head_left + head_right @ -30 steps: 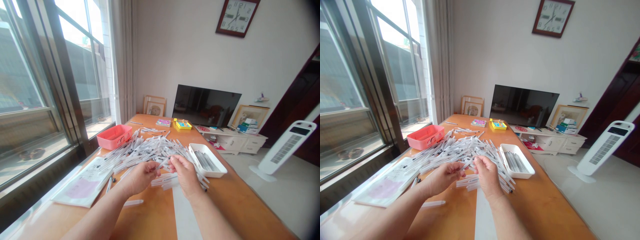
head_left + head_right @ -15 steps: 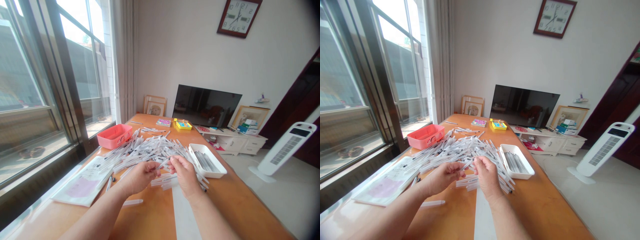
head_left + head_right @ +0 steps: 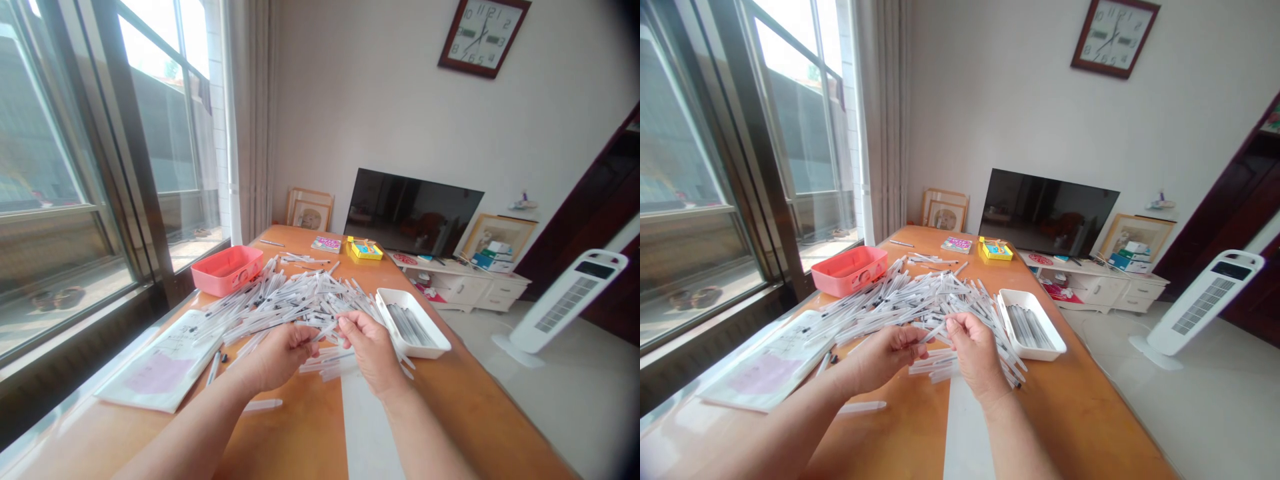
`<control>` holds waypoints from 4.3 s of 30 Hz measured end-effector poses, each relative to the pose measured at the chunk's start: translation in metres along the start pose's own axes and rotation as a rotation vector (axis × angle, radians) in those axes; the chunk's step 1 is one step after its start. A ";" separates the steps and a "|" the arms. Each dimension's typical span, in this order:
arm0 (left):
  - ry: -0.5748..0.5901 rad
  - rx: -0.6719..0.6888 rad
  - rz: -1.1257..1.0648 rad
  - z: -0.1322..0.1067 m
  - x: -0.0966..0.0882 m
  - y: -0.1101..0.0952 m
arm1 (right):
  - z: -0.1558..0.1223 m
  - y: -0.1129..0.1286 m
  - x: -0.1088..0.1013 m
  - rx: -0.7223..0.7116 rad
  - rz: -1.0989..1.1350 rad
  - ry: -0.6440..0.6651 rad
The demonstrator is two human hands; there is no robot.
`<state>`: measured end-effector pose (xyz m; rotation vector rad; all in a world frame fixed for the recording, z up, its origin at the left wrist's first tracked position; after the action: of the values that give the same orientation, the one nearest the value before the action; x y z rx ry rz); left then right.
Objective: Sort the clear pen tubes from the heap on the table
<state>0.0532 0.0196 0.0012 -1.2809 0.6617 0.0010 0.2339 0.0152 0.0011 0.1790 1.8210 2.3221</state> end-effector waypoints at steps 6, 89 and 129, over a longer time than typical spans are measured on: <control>-0.085 0.075 0.215 -0.001 -0.002 -0.015 | 0.000 0.003 -0.003 -0.056 -0.064 -0.016; -0.213 0.044 0.349 -0.001 0.000 -0.018 | -0.005 -0.005 0.003 0.059 0.014 -0.100; -0.174 0.070 0.304 0.002 0.006 -0.016 | -0.009 -0.013 0.010 0.095 0.164 -0.187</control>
<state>0.0644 0.0144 0.0129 -1.0893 0.6938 0.3329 0.2235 0.0114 -0.0136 0.5588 1.8861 2.2349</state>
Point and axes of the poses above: each hand's wrist, its own z-axis towards the middle knuckle, its own x-axis out of the palm, y = z × x, the point moved 5 cm from there along z, towards the middle knuckle, and after that the axes turned 7 degrees about -y, right-handed, at the moved point
